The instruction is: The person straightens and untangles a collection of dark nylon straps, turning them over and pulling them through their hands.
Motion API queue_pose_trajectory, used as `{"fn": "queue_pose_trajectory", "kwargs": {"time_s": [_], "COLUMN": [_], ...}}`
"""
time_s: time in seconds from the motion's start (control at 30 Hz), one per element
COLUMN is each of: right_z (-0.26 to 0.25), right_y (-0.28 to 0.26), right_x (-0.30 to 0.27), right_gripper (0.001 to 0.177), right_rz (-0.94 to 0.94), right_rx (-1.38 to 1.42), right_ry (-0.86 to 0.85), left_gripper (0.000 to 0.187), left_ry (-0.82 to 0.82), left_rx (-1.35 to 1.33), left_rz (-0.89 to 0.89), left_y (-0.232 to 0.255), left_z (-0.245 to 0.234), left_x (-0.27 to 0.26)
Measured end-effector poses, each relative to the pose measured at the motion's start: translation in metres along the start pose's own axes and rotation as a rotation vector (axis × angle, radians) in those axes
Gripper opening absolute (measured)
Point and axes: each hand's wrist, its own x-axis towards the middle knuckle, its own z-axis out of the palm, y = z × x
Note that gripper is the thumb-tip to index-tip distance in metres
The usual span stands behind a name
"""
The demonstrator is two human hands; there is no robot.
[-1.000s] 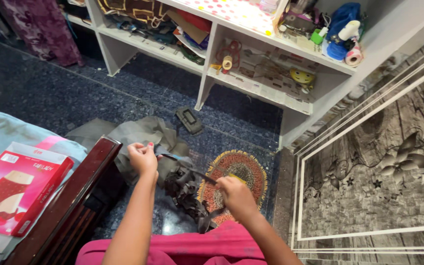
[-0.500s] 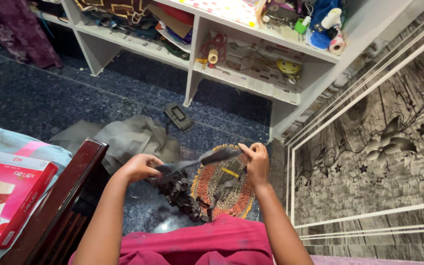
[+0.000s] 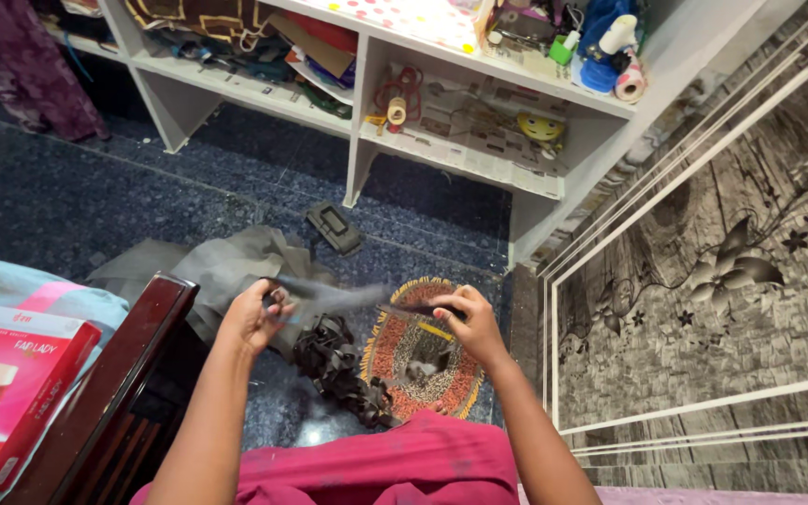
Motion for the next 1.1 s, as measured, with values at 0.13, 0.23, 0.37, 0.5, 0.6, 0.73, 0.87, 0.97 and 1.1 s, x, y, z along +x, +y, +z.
{"fn": "queue_pose_trajectory", "kwargs": {"time_s": [0.13, 0.23, 0.37, 0.5, 0.6, 0.73, 0.87, 0.97, 1.1], "right_z": [-0.004, -0.017, -0.029, -0.038, -0.04, -0.027, -0.006, 0.005, 0.05], "right_y": [0.015, 0.025, 0.029, 0.034, 0.051, 0.087, 0.087, 0.055, 0.003], "right_x": [-0.002, -0.002, 0.0, 0.004, 0.006, 0.013, 0.006, 0.008, 0.016], "right_gripper": [0.013, 0.01, 0.01, 0.013, 0.017, 0.033, 0.051, 0.053, 0.058], "right_rz": [0.019, -0.031, -0.185, -0.101, 0.098, 0.316, 0.266, 0.365, 0.359], "right_rx": [-0.131, -0.285, -0.488, -0.487, -0.373, 0.14, 0.611, 0.715, 0.501], "right_ry": [0.185, 0.306, 0.375, 0.412, 0.371, 0.07, -0.266, -0.537, -0.551], "left_gripper": [0.009, 0.017, 0.035, 0.033, 0.028, 0.029, 0.032, 0.034, 0.035], "left_ry": [-0.233, -0.233, -0.224, 0.006, -0.063, -0.271, -0.075, -0.007, 0.019], "left_rx": [0.356, 0.809, 1.038, 1.375, 1.252, 1.081, 1.123, 1.219, 1.192], "left_rz": [-0.078, -0.08, 0.077, 0.429, 0.459, 0.476, 0.56, 0.608, 0.621], "left_y": [0.014, 0.026, 0.031, 0.036, 0.04, 0.036, 0.025, 0.021, 0.008], "left_z": [-0.019, -0.01, 0.015, 0.038, 0.055, 0.08, 0.104, 0.115, 0.126], "left_x": [-0.007, -0.03, -0.044, -0.068, -0.078, -0.074, -0.073, -0.074, -0.077]}}
